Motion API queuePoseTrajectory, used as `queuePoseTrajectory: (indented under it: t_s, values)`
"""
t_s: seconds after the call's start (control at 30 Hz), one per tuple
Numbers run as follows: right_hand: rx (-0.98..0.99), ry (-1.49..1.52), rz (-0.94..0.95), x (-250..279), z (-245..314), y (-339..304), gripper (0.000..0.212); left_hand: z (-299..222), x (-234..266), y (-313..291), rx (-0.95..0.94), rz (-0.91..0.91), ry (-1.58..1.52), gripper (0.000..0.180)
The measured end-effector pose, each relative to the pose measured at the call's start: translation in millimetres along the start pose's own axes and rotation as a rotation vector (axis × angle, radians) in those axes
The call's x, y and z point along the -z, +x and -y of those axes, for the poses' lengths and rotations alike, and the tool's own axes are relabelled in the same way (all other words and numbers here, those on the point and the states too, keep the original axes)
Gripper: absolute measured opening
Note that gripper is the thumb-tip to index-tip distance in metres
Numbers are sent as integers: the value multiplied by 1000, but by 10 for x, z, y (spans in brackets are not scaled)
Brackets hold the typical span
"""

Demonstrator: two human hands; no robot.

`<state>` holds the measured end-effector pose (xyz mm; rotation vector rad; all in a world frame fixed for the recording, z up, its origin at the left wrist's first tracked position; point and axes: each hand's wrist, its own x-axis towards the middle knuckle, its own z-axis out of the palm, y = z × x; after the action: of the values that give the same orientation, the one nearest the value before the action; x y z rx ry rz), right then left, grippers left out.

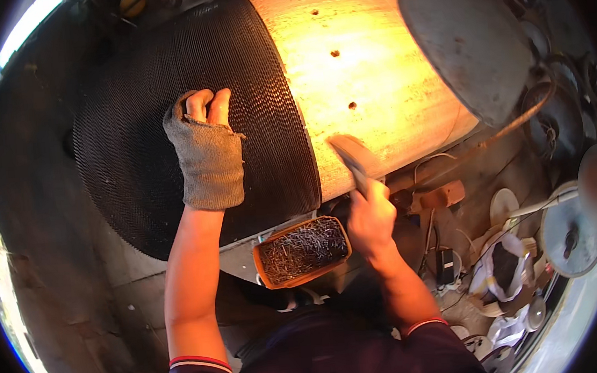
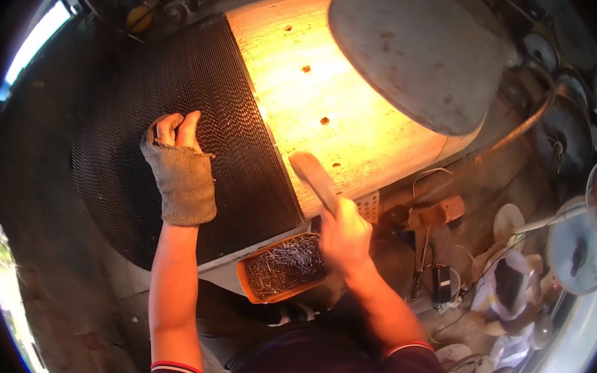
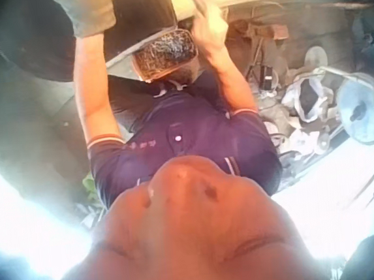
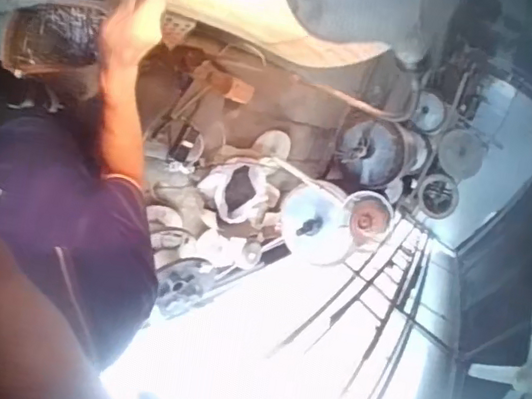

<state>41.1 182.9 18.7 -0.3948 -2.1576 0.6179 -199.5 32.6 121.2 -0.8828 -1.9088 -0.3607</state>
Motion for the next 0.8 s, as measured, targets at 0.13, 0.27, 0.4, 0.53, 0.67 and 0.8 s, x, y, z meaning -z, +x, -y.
queuePoseTrajectory:
  t_s: [0.13,0.27,0.4,0.53,0.67,0.8]
  values:
    - [-404,126,145,35,4,-206,18,-61,66,117,16,21,-18,33]
    - [-453,211,114,154,92,-413,18,-701,245,-250,176,112,-533,46]
    - [-446,252,140,252,159,-304,18,-1064,224,-508,62,101,-502,54]
    - [-419,268,129,275,160,-187,19,-1085,197,-405,104,119,-507,63]
    - [-386,301,118,248,175,-119,20,-1171,269,-245,273,250,-496,63]
    - [-331,330,79,224,228,-2,21,-1293,203,-172,346,231,-393,64]
